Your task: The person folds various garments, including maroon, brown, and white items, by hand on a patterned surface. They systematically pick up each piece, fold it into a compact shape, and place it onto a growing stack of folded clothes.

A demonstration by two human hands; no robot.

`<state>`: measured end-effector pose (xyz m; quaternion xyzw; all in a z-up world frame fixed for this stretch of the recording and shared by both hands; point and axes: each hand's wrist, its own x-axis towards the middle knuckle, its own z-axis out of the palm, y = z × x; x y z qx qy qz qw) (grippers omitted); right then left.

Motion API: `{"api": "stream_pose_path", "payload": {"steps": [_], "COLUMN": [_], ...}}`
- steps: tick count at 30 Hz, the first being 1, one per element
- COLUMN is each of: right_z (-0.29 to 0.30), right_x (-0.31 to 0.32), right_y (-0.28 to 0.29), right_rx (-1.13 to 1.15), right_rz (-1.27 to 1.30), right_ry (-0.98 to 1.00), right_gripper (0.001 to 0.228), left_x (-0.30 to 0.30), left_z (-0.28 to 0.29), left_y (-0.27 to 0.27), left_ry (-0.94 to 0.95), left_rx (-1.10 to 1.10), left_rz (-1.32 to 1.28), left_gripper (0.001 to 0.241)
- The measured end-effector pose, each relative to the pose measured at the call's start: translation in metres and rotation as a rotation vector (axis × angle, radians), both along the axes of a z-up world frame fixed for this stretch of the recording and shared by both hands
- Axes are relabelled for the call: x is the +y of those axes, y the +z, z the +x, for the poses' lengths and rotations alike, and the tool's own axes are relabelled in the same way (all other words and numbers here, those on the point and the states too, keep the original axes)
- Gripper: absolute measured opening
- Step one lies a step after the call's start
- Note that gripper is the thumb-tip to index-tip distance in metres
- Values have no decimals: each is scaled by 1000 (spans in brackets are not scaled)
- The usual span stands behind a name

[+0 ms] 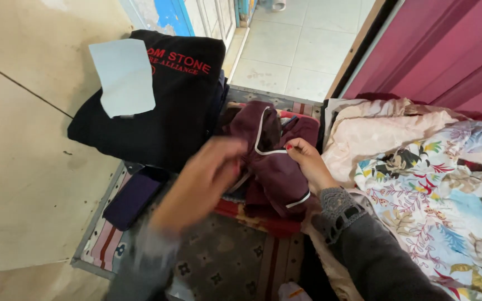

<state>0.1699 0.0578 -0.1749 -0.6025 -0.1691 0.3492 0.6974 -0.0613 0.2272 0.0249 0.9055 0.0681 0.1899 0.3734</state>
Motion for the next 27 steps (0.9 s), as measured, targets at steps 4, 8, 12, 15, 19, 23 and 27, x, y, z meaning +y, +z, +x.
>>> {"api": "stream_pose_path", "payload": {"steps": [4, 8, 12, 15, 19, 23, 27], "right_z": [-3, -26, -43, -45, -28, -12, 3], "right_x": [2, -6, -4, 1, 6, 10, 13], "right_y": [-3, 54, 85, 90, 73, 47, 19], "right_rx": [-493, -820, -796, -970, -1122, -1005, -601], "right_rz": [-260, -425, -481, -421, -294, -218, -116], "right_ry": [-86, -42, -1, 61, 206, 190, 79], "right_gripper": [18, 10, 26, 52, 29, 9, 15], "left_x": [89, 131, 123, 102, 94, 107, 99], "left_z": [122, 174, 170, 141, 117, 133, 137], "left_y": [-117, -204, -210, -182, -175, -199, -192], "left_ry": [160, 265, 327, 347, 371, 540, 646], "left_rx": [62, 349, 462, 411, 312, 106, -110], "left_rz": [-407, 82, 232, 209, 196, -437, -1340], "left_gripper": [34, 35, 35, 34, 26, 31, 34]}}
